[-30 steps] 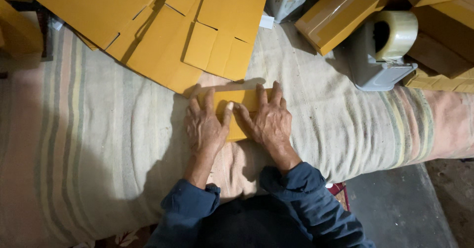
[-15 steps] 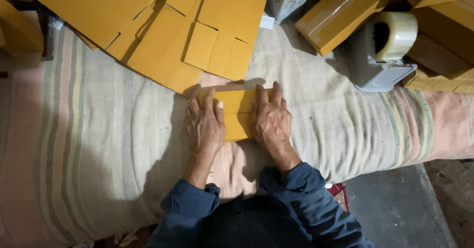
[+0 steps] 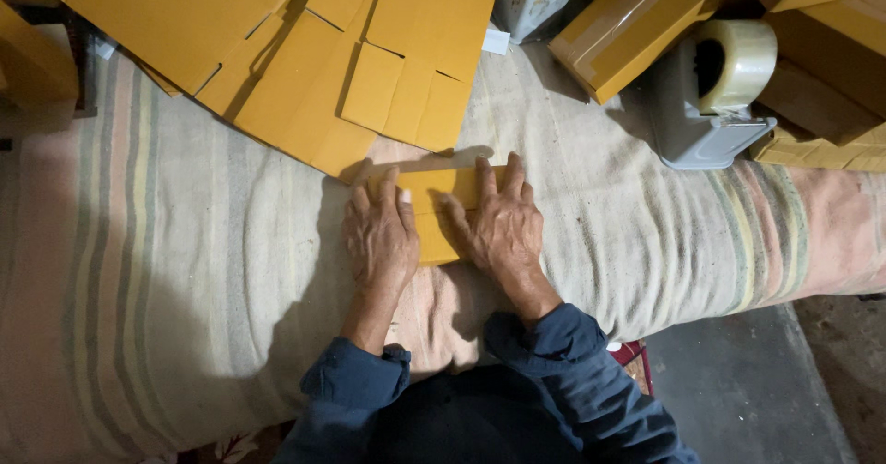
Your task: The person folds flat yellow cardboard box blanks into open boxes on a padded work surface, pressing the sides and flaps to shape each box, and sets completed boxes with the stack of finished boxes nearby.
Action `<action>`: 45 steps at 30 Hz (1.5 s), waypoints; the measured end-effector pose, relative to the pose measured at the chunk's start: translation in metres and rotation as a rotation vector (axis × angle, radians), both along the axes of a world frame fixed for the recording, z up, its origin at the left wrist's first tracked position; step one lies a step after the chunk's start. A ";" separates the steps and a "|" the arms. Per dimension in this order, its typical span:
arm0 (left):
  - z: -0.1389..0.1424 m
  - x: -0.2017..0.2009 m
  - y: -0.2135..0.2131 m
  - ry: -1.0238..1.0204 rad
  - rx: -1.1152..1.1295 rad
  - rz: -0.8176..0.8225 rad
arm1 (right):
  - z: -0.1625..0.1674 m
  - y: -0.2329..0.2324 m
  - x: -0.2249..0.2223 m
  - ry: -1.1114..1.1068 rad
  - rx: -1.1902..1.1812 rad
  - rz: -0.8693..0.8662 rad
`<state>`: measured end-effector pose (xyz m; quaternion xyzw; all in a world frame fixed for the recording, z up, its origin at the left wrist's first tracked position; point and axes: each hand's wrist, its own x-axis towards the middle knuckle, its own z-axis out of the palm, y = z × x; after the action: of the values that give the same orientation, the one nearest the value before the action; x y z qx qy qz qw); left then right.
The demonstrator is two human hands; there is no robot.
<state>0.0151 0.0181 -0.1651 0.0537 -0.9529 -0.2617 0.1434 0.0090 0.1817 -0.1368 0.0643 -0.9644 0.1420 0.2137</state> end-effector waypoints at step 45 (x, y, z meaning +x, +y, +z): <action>0.003 -0.002 -0.005 0.095 -0.020 -0.006 | -0.003 -0.002 0.000 -0.001 -0.109 -0.016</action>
<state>0.0128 0.0135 -0.1621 0.0370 -0.9477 -0.2551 0.1883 0.0095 0.1798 -0.1401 0.0450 -0.9559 0.1924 0.2173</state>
